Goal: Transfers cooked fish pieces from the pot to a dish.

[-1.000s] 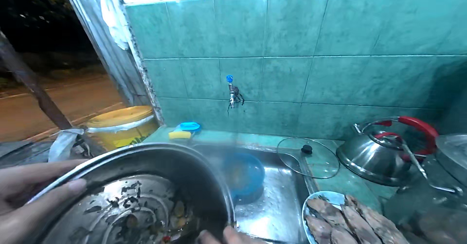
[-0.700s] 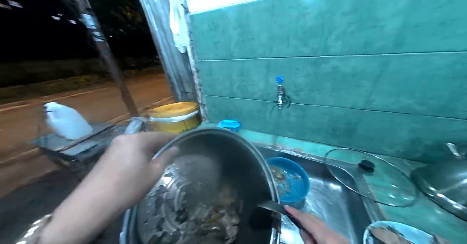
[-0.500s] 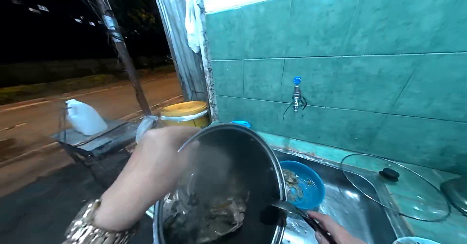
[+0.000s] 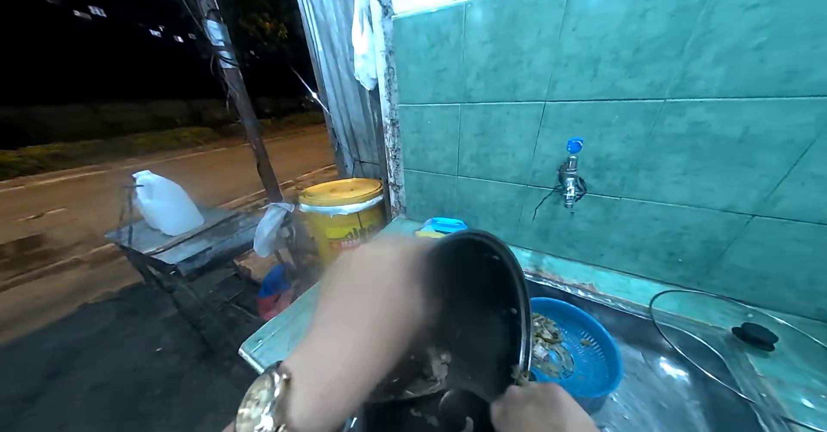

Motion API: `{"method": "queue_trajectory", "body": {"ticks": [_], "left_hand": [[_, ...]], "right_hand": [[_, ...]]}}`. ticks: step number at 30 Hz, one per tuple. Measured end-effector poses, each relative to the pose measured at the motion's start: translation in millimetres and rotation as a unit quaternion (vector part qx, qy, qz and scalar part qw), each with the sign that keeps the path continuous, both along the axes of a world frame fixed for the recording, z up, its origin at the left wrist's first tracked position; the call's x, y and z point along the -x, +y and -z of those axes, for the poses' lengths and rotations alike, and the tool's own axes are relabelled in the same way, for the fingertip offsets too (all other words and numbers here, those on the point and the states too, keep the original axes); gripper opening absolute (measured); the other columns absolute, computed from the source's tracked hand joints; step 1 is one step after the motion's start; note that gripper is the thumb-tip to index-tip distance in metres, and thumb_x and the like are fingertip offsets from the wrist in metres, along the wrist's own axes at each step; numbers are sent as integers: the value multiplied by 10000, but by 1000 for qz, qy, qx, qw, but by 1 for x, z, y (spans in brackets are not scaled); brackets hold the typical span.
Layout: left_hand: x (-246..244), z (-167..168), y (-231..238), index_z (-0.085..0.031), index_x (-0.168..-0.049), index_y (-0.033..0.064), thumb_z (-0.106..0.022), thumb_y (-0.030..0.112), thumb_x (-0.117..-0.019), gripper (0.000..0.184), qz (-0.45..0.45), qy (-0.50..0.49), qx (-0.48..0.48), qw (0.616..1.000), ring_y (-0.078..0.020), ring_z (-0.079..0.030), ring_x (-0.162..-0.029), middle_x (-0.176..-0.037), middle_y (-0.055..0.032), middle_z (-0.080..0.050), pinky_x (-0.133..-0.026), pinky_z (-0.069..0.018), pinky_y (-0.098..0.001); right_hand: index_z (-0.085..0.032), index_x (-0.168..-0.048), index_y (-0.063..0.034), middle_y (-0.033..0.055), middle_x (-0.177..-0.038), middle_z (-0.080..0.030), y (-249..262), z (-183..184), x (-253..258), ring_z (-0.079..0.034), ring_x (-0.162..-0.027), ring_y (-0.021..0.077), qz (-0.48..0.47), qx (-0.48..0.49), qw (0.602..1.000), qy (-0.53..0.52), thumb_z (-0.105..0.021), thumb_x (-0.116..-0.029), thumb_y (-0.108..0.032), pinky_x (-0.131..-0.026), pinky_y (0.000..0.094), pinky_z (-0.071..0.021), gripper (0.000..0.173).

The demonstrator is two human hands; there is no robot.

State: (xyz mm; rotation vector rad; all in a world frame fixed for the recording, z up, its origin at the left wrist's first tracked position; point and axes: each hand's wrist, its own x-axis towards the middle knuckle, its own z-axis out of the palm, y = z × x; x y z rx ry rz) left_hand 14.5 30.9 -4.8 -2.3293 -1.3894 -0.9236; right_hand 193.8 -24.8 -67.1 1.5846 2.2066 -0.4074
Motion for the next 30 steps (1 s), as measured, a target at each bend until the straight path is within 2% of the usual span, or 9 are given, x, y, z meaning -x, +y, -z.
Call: {"method": "queue_trajectory", "body": {"ticks": [2,6,10,17,19,22,26,28,30], "left_hand": [[-2,2,3,-767,-1129,174,-685,121,-921,230,3,9,-4,1000,-205,-711,-774,-922,-18,-735,-644,-590,-467],[-4,-5,0,-754,-1204,156,-641,117,-975,259,18,11,40,999,-242,-734,-926,-1053,-59,-761,-800,-584,-466],[2,-7,4,-756,-1139,166,-638,116,-969,212,41,9,31,999,-192,-711,-827,-996,-26,-747,-724,-579,-418],[8,-8,10,-762,-1157,171,-641,106,-960,240,48,3,42,998,-239,-726,-893,-1046,-41,-754,-771,-580,-482],[11,-7,15,-770,-1149,186,-637,122,-953,245,42,-1,37,998,-244,-706,-814,-952,-38,-746,-697,-553,-489],[11,-11,14,-760,-1189,173,-637,95,-957,273,34,-2,65,997,-256,-719,-885,-1029,-50,-757,-758,-564,-507],[9,-3,21,-779,-1095,224,-650,164,-932,217,42,-9,15,999,-188,-683,-730,-862,12,-726,-618,-542,-448],[5,-8,18,-771,-1151,179,-651,132,-972,221,31,-1,50,998,-228,-725,-850,-982,-33,-762,-736,-574,-486],[5,-7,21,-767,-1168,211,-644,147,-970,242,30,6,36,999,-204,-710,-801,-951,-20,-752,-686,-571,-452]], "right_hand": [[-649,-1160,75,281,-1192,-665,21,-7,20,-655,-1121,457,-3,83,996,-42,-463,-1033,-20,-873,615,-531,244],[-577,-1346,54,273,-1348,-613,45,6,44,-603,-1247,443,66,90,994,-10,-413,-1063,-41,-965,609,-496,340],[-341,-1534,-58,258,-1210,-666,63,35,56,-667,-1142,443,121,50,991,-15,-387,-1075,-31,-889,569,-552,462],[-499,-1458,-59,244,-1316,-639,80,59,69,-640,-1190,443,155,67,986,3,-490,-1044,-63,-917,613,-530,415],[-470,-1500,-137,230,-1310,-649,82,64,63,-642,-1194,437,163,66,984,13,-484,-1044,-66,-920,618,-529,462],[-404,-1575,-252,212,-1321,-654,80,66,55,-639,-1211,428,176,58,982,42,-479,-1045,-77,-944,614,-523,563],[-357,-1602,-332,205,-1309,-666,77,69,44,-638,-1213,423,175,46,981,71,-463,-1072,-144,-966,613,-515,572],[-325,-1612,-377,208,-1300,-672,74,67,37,-643,-1204,431,173,46,981,81,-462,-1077,-156,-965,620,-512,595],[-302,-1617,-398,211,-1305,-670,72,64,31,-640,-1206,437,167,52,981,81,-462,-1086,-183,-973,627,-507,595]]}}
